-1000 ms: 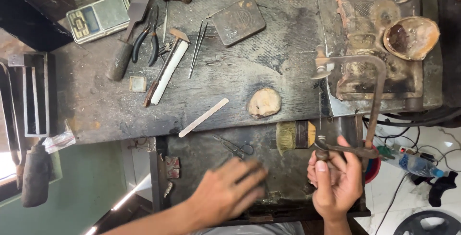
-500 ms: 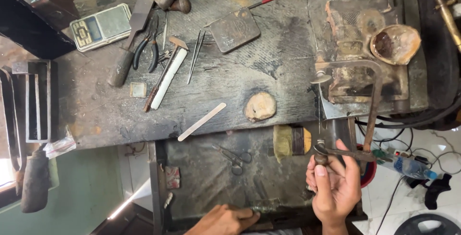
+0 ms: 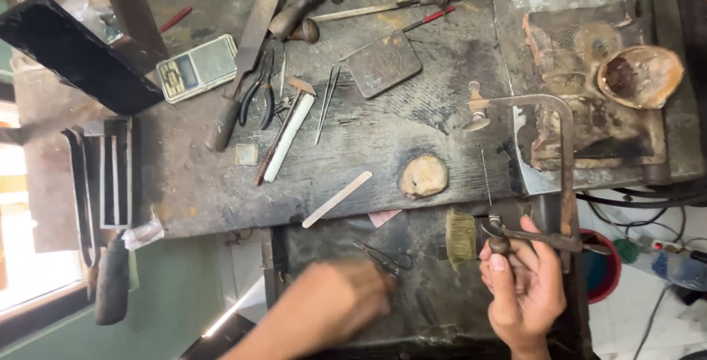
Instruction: Using a jeweler's saw to cut metal and a ring mandrel to shape a strip of material at a workbench.
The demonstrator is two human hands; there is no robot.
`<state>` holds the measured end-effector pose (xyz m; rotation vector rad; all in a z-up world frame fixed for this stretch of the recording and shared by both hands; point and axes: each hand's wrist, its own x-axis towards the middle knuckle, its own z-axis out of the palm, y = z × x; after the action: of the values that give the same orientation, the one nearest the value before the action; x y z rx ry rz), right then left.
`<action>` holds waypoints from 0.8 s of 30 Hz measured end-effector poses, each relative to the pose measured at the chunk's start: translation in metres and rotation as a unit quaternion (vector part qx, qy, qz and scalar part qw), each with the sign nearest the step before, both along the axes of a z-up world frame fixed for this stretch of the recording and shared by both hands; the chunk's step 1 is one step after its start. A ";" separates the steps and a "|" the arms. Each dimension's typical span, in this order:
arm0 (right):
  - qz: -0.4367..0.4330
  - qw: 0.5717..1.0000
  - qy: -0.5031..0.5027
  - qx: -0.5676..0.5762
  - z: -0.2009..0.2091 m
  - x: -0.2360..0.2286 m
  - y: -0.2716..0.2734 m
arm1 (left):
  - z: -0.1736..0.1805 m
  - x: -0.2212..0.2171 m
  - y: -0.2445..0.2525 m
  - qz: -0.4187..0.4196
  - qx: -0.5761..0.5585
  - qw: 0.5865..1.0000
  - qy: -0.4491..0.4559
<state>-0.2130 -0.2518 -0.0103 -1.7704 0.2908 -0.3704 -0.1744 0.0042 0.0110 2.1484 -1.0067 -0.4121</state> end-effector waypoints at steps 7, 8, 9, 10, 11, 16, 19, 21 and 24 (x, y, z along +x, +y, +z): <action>-0.024 0.999 -0.001 -0.022 0.000 -0.001 -0.015 | 0.000 0.113 0.043 0.380 0.170 0.894 -0.165; -0.018 1.000 0.006 -0.012 0.000 -0.001 -0.017 | -0.006 0.118 0.043 0.403 0.170 0.880 -0.184; -0.012 1.000 0.011 -0.002 0.001 -0.001 -0.020 | -0.012 0.123 0.044 0.426 0.170 0.865 -0.203; -0.010 1.000 0.013 -0.005 0.003 -0.002 -0.020 | -0.015 0.123 0.043 0.428 0.169 0.865 -0.201; 0.002 1.000 0.011 -0.005 0.004 -0.002 -0.020 | -0.017 0.123 0.043 0.422 0.164 0.861 -0.232; 0.049 0.999 0.004 0.017 -0.002 -0.015 -0.020 | -0.009 0.112 0.039 0.416 0.093 0.879 -0.216; 0.004 0.998 0.057 0.004 -0.010 -0.025 -0.009 | 0.009 0.087 0.026 0.404 0.024 0.905 -0.134; 0.029 0.998 0.052 0.015 -0.020 -0.033 -0.004 | 0.017 0.065 0.011 0.412 -0.015 0.911 0.003; 0.082 0.995 0.030 -0.043 -0.027 -0.040 0.004 | 0.020 0.034 -0.015 0.379 -0.032 0.901 0.207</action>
<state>-0.2530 -0.2481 -0.0375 -1.8771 0.1728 -0.2150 -0.1400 -0.0108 0.0312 2.0742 0.0806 -0.4071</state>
